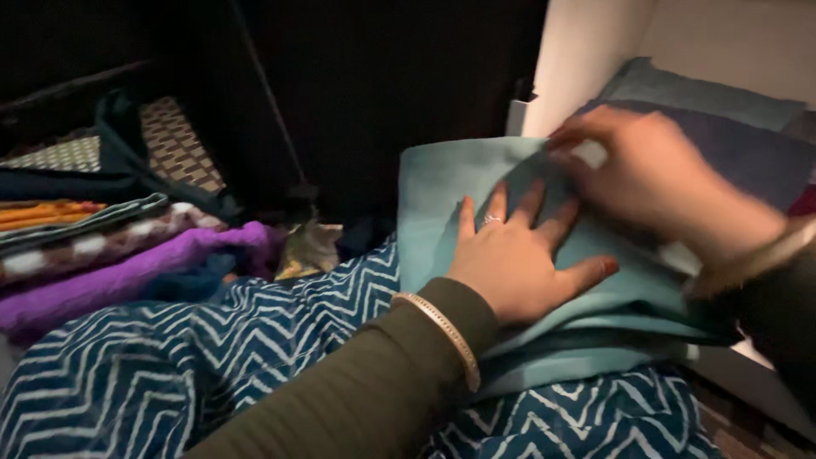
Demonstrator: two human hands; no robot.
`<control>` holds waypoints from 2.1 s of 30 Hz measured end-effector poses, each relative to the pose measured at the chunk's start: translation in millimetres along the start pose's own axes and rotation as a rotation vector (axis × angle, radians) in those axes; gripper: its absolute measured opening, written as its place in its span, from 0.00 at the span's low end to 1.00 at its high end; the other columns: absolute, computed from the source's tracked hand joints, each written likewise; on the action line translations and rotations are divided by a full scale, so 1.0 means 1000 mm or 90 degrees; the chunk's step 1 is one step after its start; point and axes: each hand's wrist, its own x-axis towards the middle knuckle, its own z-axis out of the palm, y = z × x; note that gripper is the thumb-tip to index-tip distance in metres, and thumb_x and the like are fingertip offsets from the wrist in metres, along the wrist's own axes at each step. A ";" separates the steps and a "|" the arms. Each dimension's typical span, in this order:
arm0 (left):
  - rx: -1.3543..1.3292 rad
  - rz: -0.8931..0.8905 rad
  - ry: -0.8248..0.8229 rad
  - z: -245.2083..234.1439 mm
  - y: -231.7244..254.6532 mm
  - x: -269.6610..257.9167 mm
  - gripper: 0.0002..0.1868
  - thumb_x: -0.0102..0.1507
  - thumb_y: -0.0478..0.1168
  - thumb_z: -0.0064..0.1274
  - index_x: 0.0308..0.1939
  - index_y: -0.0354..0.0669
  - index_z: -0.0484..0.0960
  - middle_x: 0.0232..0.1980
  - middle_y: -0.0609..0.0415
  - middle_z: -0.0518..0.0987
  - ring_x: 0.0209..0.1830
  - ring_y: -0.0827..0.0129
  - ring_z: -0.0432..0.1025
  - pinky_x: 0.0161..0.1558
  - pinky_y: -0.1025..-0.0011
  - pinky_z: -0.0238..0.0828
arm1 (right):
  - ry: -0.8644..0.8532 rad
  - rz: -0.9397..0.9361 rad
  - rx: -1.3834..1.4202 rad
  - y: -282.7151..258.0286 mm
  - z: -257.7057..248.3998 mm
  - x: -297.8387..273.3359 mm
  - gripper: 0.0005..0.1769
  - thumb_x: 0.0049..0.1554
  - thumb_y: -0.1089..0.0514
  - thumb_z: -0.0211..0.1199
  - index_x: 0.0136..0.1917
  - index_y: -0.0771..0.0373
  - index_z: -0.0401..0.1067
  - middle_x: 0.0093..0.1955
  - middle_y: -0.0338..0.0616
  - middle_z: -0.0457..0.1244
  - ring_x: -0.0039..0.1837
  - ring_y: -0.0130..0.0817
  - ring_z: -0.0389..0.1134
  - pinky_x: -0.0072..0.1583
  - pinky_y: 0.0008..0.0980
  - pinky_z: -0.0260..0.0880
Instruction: The person folds a pair of trousers and a shirt by hand, then places them into a storage compartment alongside other folded garments.
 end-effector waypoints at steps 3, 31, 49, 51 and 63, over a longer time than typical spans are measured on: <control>0.063 0.004 0.017 0.008 0.006 0.006 0.47 0.59 0.72 0.41 0.75 0.51 0.62 0.80 0.40 0.51 0.80 0.38 0.35 0.70 0.30 0.23 | -0.042 -0.024 0.125 -0.025 0.018 -0.043 0.28 0.60 0.43 0.53 0.69 0.54 0.72 0.68 0.51 0.65 0.68 0.47 0.63 0.68 0.51 0.61; 0.092 -0.083 0.012 0.011 0.044 0.007 0.64 0.48 0.78 0.52 0.77 0.43 0.55 0.80 0.44 0.50 0.81 0.38 0.34 0.70 0.28 0.18 | -0.068 0.010 0.331 0.025 0.041 -0.052 0.40 0.60 0.35 0.47 0.79 0.57 0.55 0.87 0.50 0.40 0.87 0.47 0.31 0.78 0.43 0.32; -0.109 -0.180 0.184 -0.006 0.000 -0.047 0.41 0.61 0.65 0.51 0.69 0.40 0.72 0.75 0.29 0.59 0.77 0.30 0.47 0.71 0.45 0.44 | -0.228 0.601 0.657 0.070 0.012 -0.067 0.30 0.59 0.41 0.64 0.60 0.70 0.75 0.48 0.65 0.71 0.42 0.46 0.71 0.43 0.42 0.73; -0.114 -0.188 0.215 -0.006 0.004 -0.051 0.37 0.59 0.62 0.53 0.65 0.42 0.77 0.72 0.33 0.66 0.73 0.35 0.55 0.68 0.47 0.51 | -0.258 0.559 0.684 0.062 0.013 -0.060 0.30 0.57 0.42 0.65 0.58 0.71 0.75 0.45 0.65 0.70 0.37 0.46 0.70 0.38 0.41 0.72; -0.843 -0.281 0.030 -0.059 -0.012 -0.042 0.48 0.62 0.72 0.52 0.67 0.32 0.73 0.46 0.45 0.68 0.46 0.54 0.64 0.48 0.53 0.66 | -0.198 0.306 0.229 -0.042 -0.012 0.012 0.37 0.58 0.45 0.65 0.72 0.70 0.63 0.53 0.69 0.67 0.51 0.58 0.75 0.50 0.48 0.79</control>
